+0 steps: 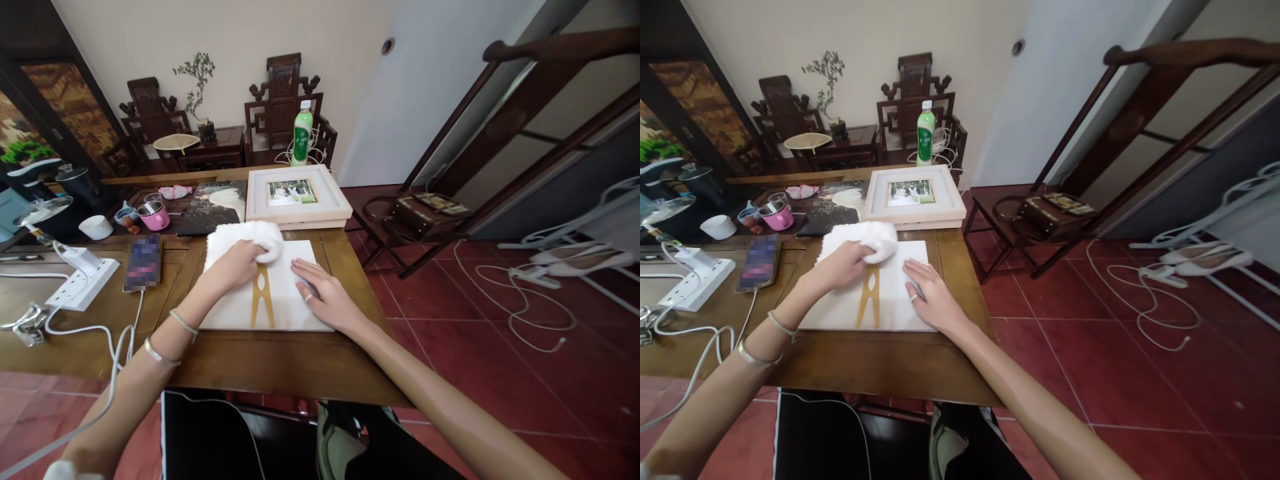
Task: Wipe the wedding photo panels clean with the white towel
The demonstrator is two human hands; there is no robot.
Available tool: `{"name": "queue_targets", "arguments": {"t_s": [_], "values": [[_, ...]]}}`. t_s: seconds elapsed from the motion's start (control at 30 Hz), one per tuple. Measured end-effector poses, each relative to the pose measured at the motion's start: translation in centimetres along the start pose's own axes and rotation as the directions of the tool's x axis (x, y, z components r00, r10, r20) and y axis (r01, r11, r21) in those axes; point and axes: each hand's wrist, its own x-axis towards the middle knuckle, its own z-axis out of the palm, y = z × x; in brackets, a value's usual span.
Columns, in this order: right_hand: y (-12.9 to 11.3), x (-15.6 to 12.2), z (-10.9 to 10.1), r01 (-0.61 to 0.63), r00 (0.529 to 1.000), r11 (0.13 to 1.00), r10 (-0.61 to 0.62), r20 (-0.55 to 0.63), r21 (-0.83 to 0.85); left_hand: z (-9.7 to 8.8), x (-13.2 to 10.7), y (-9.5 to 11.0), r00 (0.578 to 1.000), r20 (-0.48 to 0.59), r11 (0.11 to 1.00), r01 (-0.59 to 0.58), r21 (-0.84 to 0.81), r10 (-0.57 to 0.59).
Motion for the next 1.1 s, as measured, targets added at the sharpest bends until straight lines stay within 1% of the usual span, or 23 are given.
{"name": "queue_targets", "arguments": {"t_s": [0.1, 0.17, 0.2, 0.27, 0.33, 0.37, 0.4, 0.47, 0.5, 0.53, 0.6, 0.67, 0.8, 0.9, 0.97, 1.0, 1.03, 1.1], "values": [[0.0, 0.0, 0.0, 0.004, 1.0, 1.0, -0.004, -0.002, -0.001, -0.2, -1.8, -2.0, 0.997, 0.001, 0.994, 0.076, 0.084, -0.076], [0.1, 0.0, 0.1, -0.001, 1.0, 1.0, 0.001, -0.015, 0.007, 0.0, -3.5, -2.4, 0.993, 0.002, 0.983, 0.12, 0.135, -0.121], [0.1, 0.0, 0.1, -0.004, 1.0, 1.0, 0.004, -0.02, 0.011, 0.2, -4.5, -2.1, 0.99, 0.013, 0.977, 0.139, 0.161, -0.143], [0.1, 0.0, 0.1, -0.005, 1.0, 1.0, 0.005, -0.024, 0.017, 0.6, -6.9, -0.6, 0.983, 0.061, 0.97, 0.158, 0.186, -0.172], [0.0, 0.0, 0.1, -0.003, 1.0, 1.0, 0.003, -0.026, 0.018, 1.0, -9.8, 1.6, 0.98, 0.13, 0.981, 0.133, 0.144, -0.152], [0.0, 0.0, 0.1, -0.004, 1.0, 1.0, 0.005, -0.028, 0.017, 1.1, -11.4, 2.6, 0.981, 0.13, 0.984, 0.13, 0.119, -0.145], [-0.1, 0.0, 0.1, -0.007, 1.0, 1.0, 0.007, -0.03, 0.016, 1.3, -12.8, 3.5, 0.981, 0.152, 0.99, 0.107, 0.096, -0.12], [-0.1, 0.0, 0.1, -0.014, 1.0, 1.0, 0.014, -0.027, 0.01, 1.4, -15.0, 4.5, 0.982, 0.166, 0.995, 0.081, 0.061, -0.09], [-0.1, 0.0, 0.1, -0.015, 1.0, 1.0, 0.015, -0.023, 0.005, 1.4, -15.6, 4.6, 0.982, 0.169, 0.996, 0.074, 0.047, -0.081], [-0.2, 0.0, 0.1, -0.015, 1.0, 1.0, 0.015, -0.019, 0.001, 1.4, -15.8, 4.5, 0.983, 0.166, 0.996, 0.076, 0.037, -0.081], [-0.2, 0.0, 0.1, -0.013, 1.0, 1.0, 0.013, -0.013, -0.007, 1.4, -15.0, 3.7, 0.983, 0.152, 0.995, 0.097, 0.031, -0.101], [-0.2, 0.0, 0.1, -0.008, 1.0, 1.0, 0.008, -0.013, -0.009, 1.2, -13.1, 2.3, 0.981, 0.141, 0.991, 0.124, 0.047, -0.13], [-0.2, 0.0, 0.0, -0.01, 1.0, 1.0, 0.01, -0.009, -0.005, 1.0, -7.9, -1.4, 0.981, 0.105, 0.982, 0.152, 0.112, -0.164], [-0.2, 0.0, 0.0, -0.017, 1.0, 1.0, 0.017, -0.008, 0.0, 1.0, -5.3, -3.5, 0.986, 0.047, 0.978, 0.153, 0.145, -0.161], [-0.2, 0.0, 0.0, -0.014, 1.0, 1.0, 0.014, -0.01, 0.0, 1.1, -4.8, -4.0, 0.988, 0.034, 0.979, 0.144, 0.144, -0.15], [-0.2, 0.0, 0.0, -0.012, 1.0, 1.0, 0.012, -0.01, -0.001, 1.1, -5.0, -3.8, 0.988, 0.038, 0.98, 0.142, 0.139, -0.148], [-0.2, 0.0, 0.0, -0.009, 1.0, 1.0, 0.009, -0.009, -0.002, 1.0, -5.5, -3.4, 0.988, 0.052, 0.981, 0.141, 0.134, -0.149], [-0.2, 0.0, 0.0, -0.005, 1.0, 1.0, 0.005, -0.006, -0.006, 0.7, -7.2, -2.0, 0.982, 0.107, 0.982, 0.145, 0.122, -0.158]]}}
